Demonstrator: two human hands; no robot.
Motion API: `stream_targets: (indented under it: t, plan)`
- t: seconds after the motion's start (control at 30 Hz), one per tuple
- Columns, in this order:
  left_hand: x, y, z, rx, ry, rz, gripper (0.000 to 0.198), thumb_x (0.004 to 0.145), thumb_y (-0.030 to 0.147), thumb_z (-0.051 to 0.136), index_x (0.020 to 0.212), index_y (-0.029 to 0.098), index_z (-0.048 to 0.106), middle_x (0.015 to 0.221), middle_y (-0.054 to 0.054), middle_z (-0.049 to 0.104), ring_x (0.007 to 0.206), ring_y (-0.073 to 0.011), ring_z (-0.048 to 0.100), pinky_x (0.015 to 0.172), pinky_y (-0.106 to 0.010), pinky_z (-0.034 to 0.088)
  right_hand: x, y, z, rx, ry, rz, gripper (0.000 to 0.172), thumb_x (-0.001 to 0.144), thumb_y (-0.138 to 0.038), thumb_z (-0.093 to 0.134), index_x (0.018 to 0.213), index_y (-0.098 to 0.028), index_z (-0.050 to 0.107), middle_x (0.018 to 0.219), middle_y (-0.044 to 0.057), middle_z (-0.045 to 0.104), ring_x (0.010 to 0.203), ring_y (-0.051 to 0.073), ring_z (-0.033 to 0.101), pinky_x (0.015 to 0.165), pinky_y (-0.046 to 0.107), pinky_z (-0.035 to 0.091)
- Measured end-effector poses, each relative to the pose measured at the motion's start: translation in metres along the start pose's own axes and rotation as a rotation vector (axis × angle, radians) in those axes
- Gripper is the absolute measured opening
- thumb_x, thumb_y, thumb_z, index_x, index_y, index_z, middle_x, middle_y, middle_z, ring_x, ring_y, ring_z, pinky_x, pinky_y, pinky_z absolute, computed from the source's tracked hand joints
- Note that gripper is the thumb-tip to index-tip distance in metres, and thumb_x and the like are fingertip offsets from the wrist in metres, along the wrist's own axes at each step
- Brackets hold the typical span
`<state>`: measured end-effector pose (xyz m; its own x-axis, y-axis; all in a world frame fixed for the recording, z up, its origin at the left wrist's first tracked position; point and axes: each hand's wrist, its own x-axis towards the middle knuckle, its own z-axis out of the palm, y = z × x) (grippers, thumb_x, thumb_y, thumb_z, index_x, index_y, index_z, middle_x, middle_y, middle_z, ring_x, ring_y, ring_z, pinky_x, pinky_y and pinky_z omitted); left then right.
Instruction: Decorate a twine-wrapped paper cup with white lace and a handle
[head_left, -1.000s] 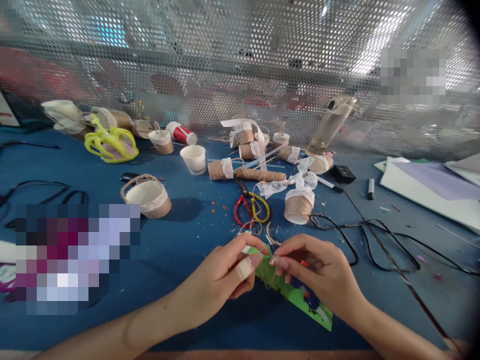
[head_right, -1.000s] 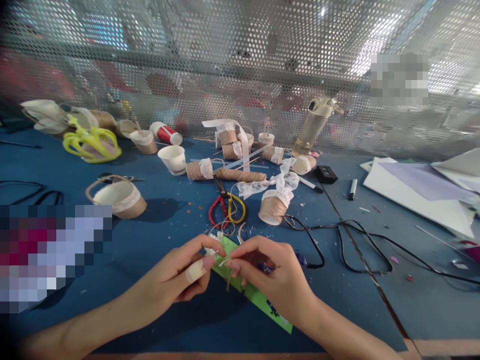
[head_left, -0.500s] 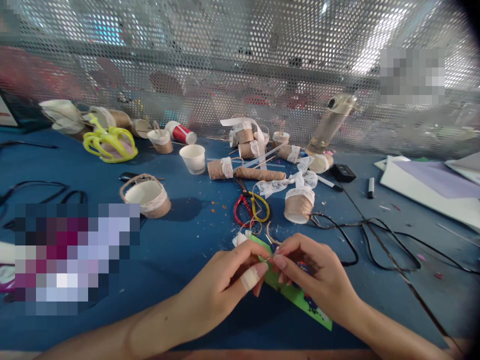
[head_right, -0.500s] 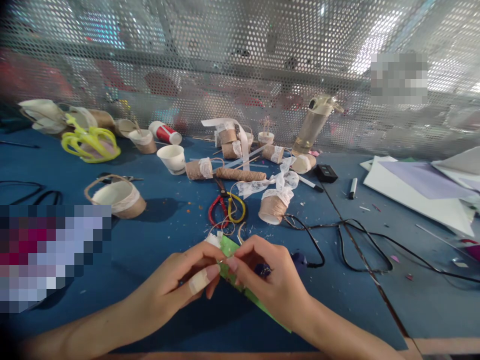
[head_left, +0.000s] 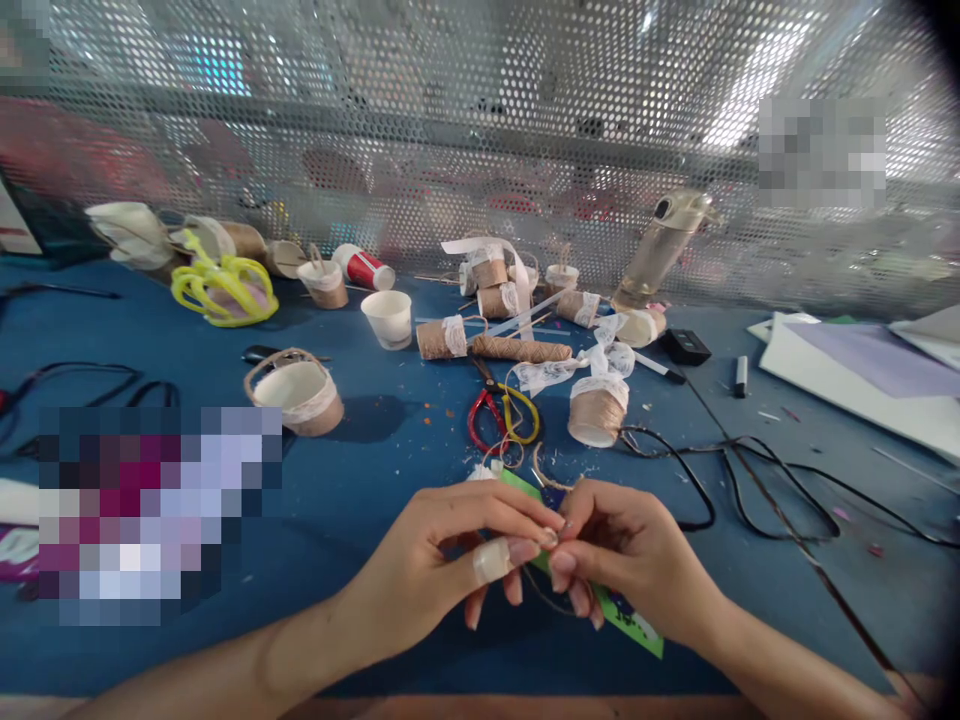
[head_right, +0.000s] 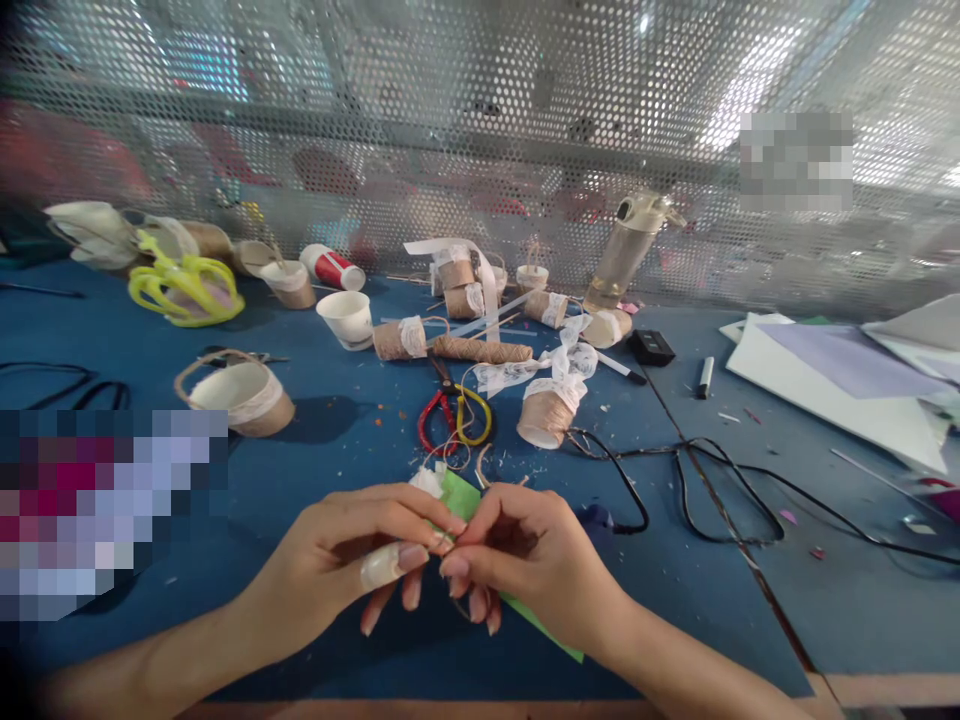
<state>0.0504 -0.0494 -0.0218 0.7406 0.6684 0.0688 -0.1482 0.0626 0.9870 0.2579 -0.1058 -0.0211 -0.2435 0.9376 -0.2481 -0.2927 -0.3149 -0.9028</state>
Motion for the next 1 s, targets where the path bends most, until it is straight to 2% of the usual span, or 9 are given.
stream_targets:
  t: [0.13,0.37,0.5,0.6,0.7,0.77,0.8,0.87,1.0]
  plan:
    - [0.002,0.003,0.002,-0.019,-0.006,0.009,0.019,0.094,0.017,0.07,0.1,0.028,0.084,0.11,-0.007,0.076,0.063,-0.0079,0.069,0.047,-0.01,0.053,0.0,0.001,0.001,0.101,-0.052,0.049,0.04,0.07,-0.032,0.092,0.071,-0.016,0.055,0.057,-0.001,0.07,0.039,0.007,0.061,0.035,0.012,0.049]
    - [0.0,0.002,0.003,-0.14,-0.075,0.053,0.014,0.095,0.021,0.069,0.098,0.025,0.083,0.112,-0.01,0.078,0.061,-0.0099,0.072,0.048,-0.014,0.054,0.0,0.003,0.0,0.174,-0.111,0.092,0.043,0.067,-0.028,0.093,0.072,-0.017,0.051,0.055,-0.001,0.072,0.035,0.007,0.06,0.033,0.011,0.047]
    - [-0.001,0.003,0.002,-0.095,-0.103,0.075,0.015,0.094,0.02,0.07,0.099,0.024,0.083,0.111,-0.01,0.078,0.062,-0.0104,0.072,0.049,-0.015,0.053,0.001,0.007,-0.001,0.184,-0.155,0.091,0.043,0.067,-0.028,0.093,0.072,-0.017,0.051,0.056,-0.001,0.072,0.035,0.008,0.06,0.032,0.012,0.047]
    - [0.0,0.007,-0.001,-0.039,-0.065,0.084,0.014,0.093,0.019,0.071,0.095,0.025,0.084,0.102,-0.008,0.079,0.068,-0.0112,0.07,0.055,-0.017,0.055,0.001,0.006,-0.003,0.106,-0.182,0.064,0.038,0.07,-0.031,0.091,0.075,-0.017,0.056,0.062,0.0,0.073,0.042,0.009,0.064,0.036,0.015,0.051]
    - [0.004,0.012,-0.007,0.005,-0.013,0.038,0.013,0.094,0.022,0.071,0.092,0.023,0.084,0.096,-0.005,0.077,0.071,-0.0114,0.067,0.069,-0.023,0.057,-0.003,-0.005,-0.01,-0.261,-0.121,-0.12,0.021,0.083,-0.031,0.081,0.083,-0.017,0.065,0.074,0.002,0.073,0.057,0.01,0.068,0.051,0.018,0.058]
    - [0.006,0.013,-0.013,0.016,-0.015,-0.097,0.012,0.094,0.022,0.071,0.092,0.02,0.083,0.097,-0.005,0.076,0.063,-0.0078,0.061,0.064,-0.021,0.053,-0.007,-0.016,-0.019,-0.66,-0.063,-0.309,0.007,0.093,-0.027,0.071,0.092,-0.02,0.071,0.089,0.005,0.075,0.075,0.013,0.07,0.068,0.023,0.061]
    - [0.008,0.013,-0.016,0.012,-0.021,-0.143,0.013,0.094,0.024,0.071,0.09,0.019,0.082,0.095,-0.005,0.076,0.057,-0.0058,0.056,0.06,-0.02,0.05,-0.01,-0.021,-0.025,-0.834,-0.048,-0.389,0.006,0.095,-0.024,0.066,0.096,-0.021,0.071,0.096,0.007,0.076,0.087,0.016,0.072,0.078,0.028,0.061]
    - [0.009,0.012,-0.022,0.007,-0.043,-0.199,0.016,0.093,0.027,0.072,0.086,0.017,0.081,0.093,-0.005,0.077,0.052,-0.0047,0.049,0.058,-0.022,0.047,-0.015,-0.026,-0.038,-1.08,-0.025,-0.475,0.018,0.098,-0.017,0.056,0.106,-0.023,0.071,0.107,0.008,0.075,0.1,0.02,0.071,0.09,0.033,0.06]
    - [0.01,0.009,-0.025,0.062,-0.092,-0.232,0.02,0.093,0.033,0.071,0.089,0.016,0.08,0.097,-0.007,0.076,0.058,-0.0076,0.052,0.059,-0.023,0.047,-0.027,-0.019,-0.063,-1.47,0.021,-0.451,0.041,0.094,-0.008,0.049,0.128,-0.025,0.065,0.129,0.01,0.07,0.118,0.025,0.067,0.102,0.046,0.057]
